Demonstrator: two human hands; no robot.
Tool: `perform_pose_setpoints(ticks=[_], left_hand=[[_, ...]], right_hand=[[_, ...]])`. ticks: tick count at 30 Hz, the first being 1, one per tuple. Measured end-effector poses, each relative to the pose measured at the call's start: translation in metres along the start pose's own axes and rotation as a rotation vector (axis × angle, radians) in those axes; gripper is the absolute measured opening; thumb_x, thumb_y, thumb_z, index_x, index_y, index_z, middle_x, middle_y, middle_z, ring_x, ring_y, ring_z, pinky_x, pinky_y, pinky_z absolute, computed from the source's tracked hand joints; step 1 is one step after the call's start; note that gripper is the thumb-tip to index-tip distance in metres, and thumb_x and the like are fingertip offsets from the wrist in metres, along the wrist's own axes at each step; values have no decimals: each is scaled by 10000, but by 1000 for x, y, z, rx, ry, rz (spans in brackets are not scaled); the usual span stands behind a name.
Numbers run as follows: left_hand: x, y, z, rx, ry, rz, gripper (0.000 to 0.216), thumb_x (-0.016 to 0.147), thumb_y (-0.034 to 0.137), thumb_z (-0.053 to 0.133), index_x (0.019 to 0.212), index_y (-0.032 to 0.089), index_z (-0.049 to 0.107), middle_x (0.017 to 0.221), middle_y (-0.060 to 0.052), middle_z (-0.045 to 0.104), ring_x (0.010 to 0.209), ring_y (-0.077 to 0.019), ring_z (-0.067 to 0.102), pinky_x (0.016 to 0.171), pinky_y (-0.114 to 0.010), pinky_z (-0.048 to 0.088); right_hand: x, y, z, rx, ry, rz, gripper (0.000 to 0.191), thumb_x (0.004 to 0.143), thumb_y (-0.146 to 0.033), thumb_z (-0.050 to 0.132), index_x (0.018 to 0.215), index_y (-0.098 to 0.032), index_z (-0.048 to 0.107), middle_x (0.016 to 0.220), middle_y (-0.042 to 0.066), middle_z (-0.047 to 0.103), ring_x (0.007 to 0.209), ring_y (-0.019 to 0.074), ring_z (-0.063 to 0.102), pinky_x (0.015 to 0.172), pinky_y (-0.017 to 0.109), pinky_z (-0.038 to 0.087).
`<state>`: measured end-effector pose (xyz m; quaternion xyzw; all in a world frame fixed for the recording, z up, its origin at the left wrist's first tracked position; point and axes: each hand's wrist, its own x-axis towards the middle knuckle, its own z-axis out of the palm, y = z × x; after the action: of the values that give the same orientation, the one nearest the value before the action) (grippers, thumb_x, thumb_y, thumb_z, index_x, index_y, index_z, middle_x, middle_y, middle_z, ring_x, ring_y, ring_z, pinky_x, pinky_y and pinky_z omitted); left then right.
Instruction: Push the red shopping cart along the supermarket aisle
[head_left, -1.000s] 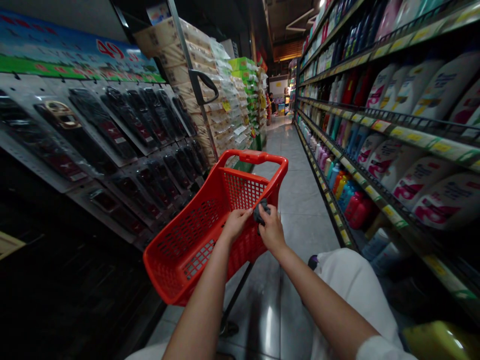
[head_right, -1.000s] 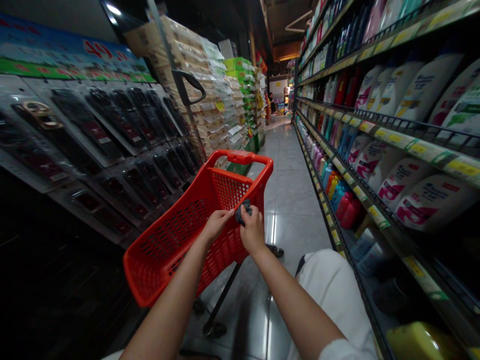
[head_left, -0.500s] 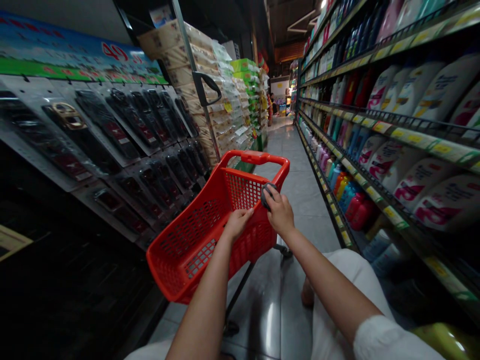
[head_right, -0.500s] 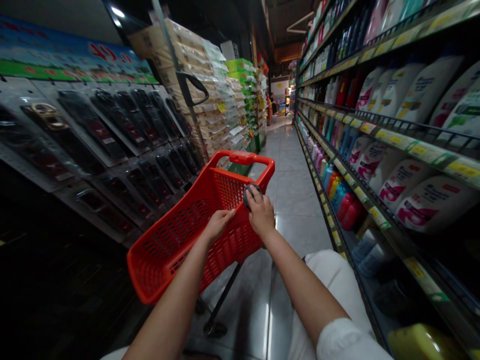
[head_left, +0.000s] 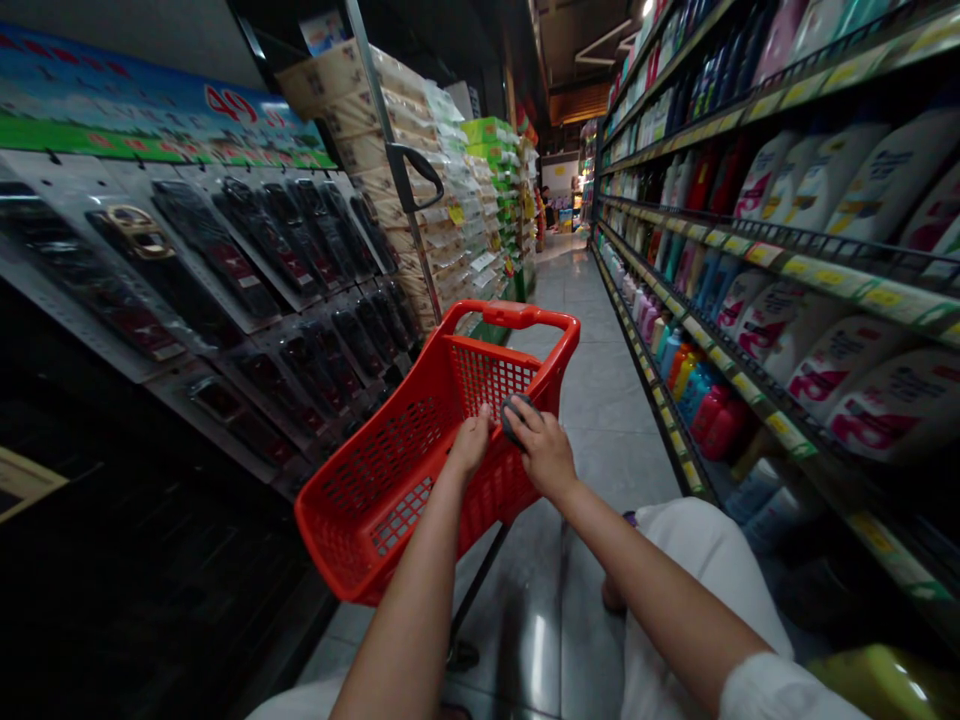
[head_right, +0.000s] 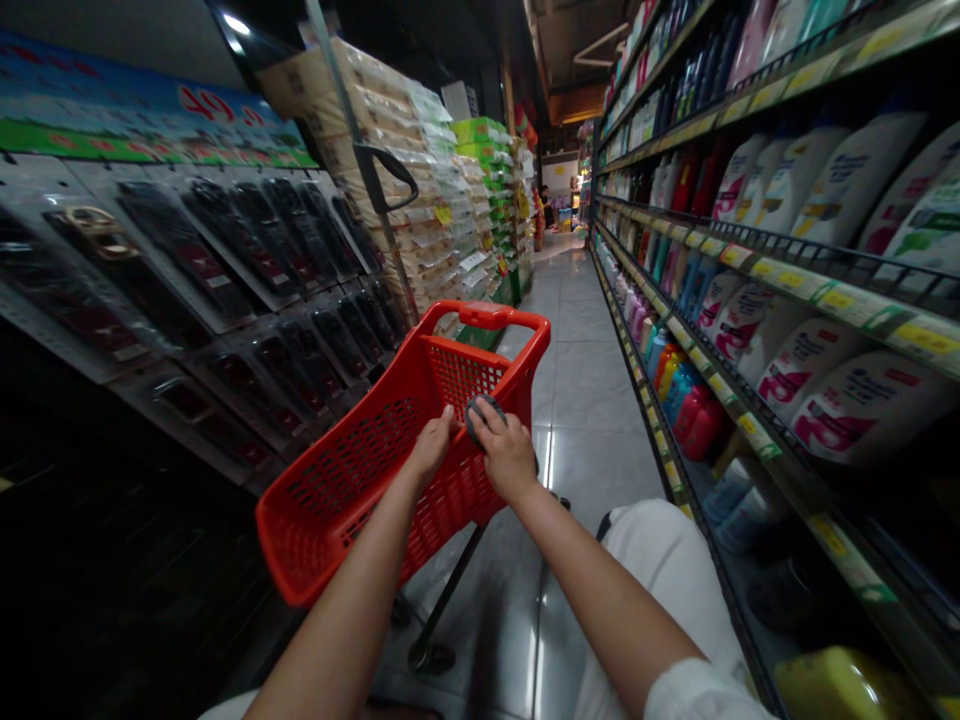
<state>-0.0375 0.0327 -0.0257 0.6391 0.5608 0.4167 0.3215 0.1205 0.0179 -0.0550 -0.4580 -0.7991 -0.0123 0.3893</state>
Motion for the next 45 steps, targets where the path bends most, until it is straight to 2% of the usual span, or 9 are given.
perform_pose_setpoints(ticks=[4,7,15,23,28,33,37,40,45], left_hand=[[-1,0,-3,-30,30,-35,680,765,831,252,530,208,391,511,12,406,546,-131,385,537,-273,308],[-3,1,-6,7,13,-11,666,791,801,257,518,209,395,501,11,396,545,-134,388,538,-275,307],[-5,5,-2,123,7,24,625,846,724,246,514,210,377,504,25,325,532,-123,335,539,-276,265],[-6,7,-2,114,8,54,557,850,670,302,534,213,337,538,35,309,539,-108,308,537,-265,241],[-9,10,-7,107,-74,34,524,793,621,491,618,138,594,577,15,476,577,-119,412,547,-239,300],[-13,8,-14,99,-100,41,492,801,571,523,674,116,662,642,-14,550,628,-135,460,570,-236,341],[-15,5,-18,27,-131,9,529,769,628,556,659,119,654,594,-5,520,591,-128,441,550,-237,335],[-16,4,-18,17,-137,2,541,760,645,564,641,122,639,580,2,495,582,-121,422,542,-235,321],[-15,6,-17,21,-131,5,539,762,640,567,629,121,626,571,8,472,575,-114,398,532,-232,295]], right_hand=[[-20,-17,10,65,-61,-122,723,767,-32,494,1434,-308,452,1522,-18,414,1077,247,512,902,413,492],[-15,-4,3,73,-54,-130,693,785,-33,489,1400,-352,488,1496,-21,452,1062,241,527,908,421,491],[24,35,7,172,404,344,674,771,-50,462,1432,-184,443,1381,149,411,1294,268,417,1073,451,404],[-16,-19,44,198,241,315,651,764,-40,479,1395,-198,497,1370,158,412,1258,283,452,1044,457,445],[-43,-8,43,431,194,178,644,729,-31,477,1317,-270,585,1297,85,513,1206,217,508,1042,390,454],[-2,34,23,545,615,557,623,767,-111,464,1376,-227,520,1310,95,459,1249,205,477,1110,393,367],[47,43,12,535,651,487,601,810,-173,499,1405,-256,473,1371,95,412,1294,214,440,1121,401,347],[51,34,25,488,633,455,596,825,-175,483,1410,-285,458,1428,90,384,1341,231,391,1136,439,322],[2,20,71,574,612,592,635,813,-145,420,1442,-227,407,1441,113,364,1366,221,363,1153,447,307]])
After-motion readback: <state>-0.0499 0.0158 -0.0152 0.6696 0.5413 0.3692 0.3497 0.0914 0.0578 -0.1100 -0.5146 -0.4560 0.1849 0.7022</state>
